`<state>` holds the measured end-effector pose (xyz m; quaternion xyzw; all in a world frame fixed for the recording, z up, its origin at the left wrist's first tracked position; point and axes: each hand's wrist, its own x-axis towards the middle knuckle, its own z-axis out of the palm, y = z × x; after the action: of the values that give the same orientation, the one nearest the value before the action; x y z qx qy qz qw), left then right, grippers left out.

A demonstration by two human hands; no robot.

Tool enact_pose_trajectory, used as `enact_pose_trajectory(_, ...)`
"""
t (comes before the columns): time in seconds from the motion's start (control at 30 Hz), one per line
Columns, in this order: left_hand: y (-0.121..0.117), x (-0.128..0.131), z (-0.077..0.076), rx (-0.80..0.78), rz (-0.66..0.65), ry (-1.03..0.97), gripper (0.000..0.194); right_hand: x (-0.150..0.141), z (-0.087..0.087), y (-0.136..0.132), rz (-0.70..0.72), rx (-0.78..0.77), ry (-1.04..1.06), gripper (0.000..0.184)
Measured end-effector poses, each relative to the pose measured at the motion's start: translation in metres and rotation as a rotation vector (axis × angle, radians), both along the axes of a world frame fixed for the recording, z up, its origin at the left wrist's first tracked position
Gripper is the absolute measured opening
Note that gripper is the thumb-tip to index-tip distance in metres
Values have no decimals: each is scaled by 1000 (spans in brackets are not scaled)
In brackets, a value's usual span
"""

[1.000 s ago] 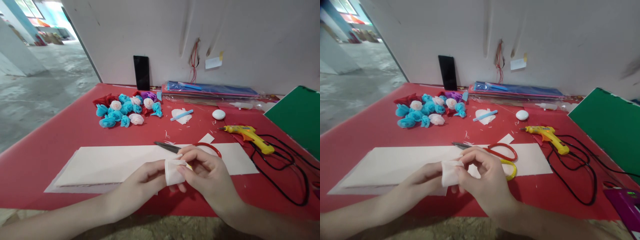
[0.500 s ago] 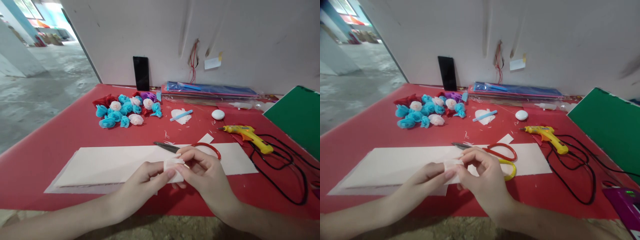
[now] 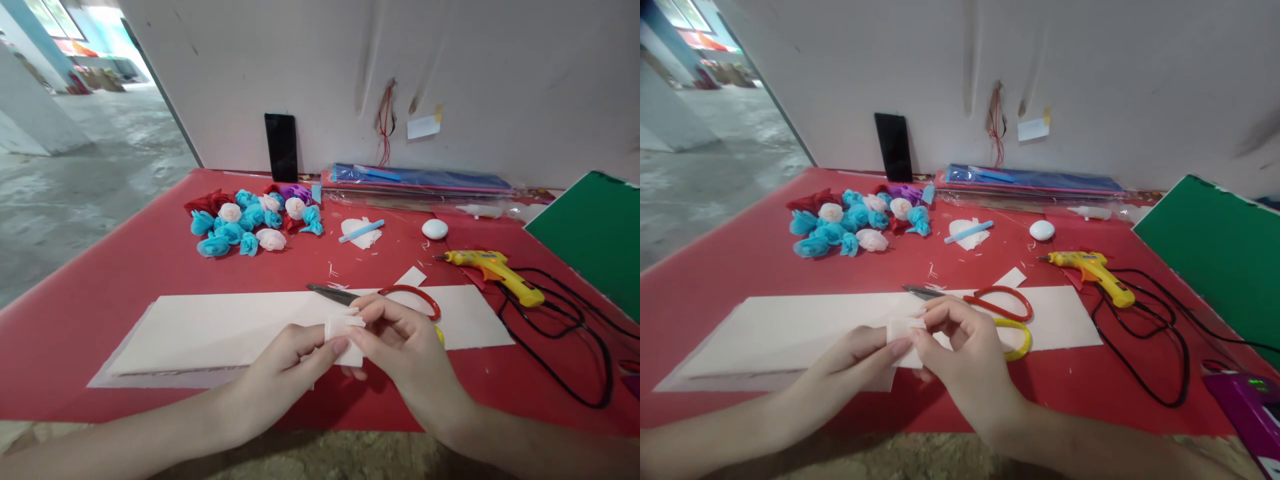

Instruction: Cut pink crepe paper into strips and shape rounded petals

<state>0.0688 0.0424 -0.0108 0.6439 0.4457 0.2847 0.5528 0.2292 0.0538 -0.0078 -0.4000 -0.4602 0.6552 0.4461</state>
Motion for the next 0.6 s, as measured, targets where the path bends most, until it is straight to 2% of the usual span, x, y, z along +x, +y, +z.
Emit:
enact_pose_trajectory(0.1, 2, -2, 1, -11, -49, 27, 39, 1, 1, 2, 44, 9, -21, 10)
enact_pose_trajectory(0.17, 4, -3, 2, -17, -80, 27, 40, 2, 1, 5, 108, 23, -15, 18)
enact_pose_trajectory(0.23, 5, -4, 4, -25, -99, 3, 39, 4, 0, 8, 261, -3, -12, 26)
enact_pose_trajectory(0.3, 5, -5, 6, -64, -120, -43, 37, 6, 0, 10, 421, -37, -65, 21)
enact_pose_trajectory(0.33, 5, -5, 7, -86, -137, -61, 36, 6, 0, 11, 444, -29, -122, 18)
enact_pose_trajectory(0.43, 5, -4, 10, -155, -205, -63, 37, 7, 2, 12, 363, 76, -287, 12)
enact_pose_trajectory(0.6, 6, -3, 10, -214, -201, -77, 35, 8, 8, 15, 286, 160, -334, 16)
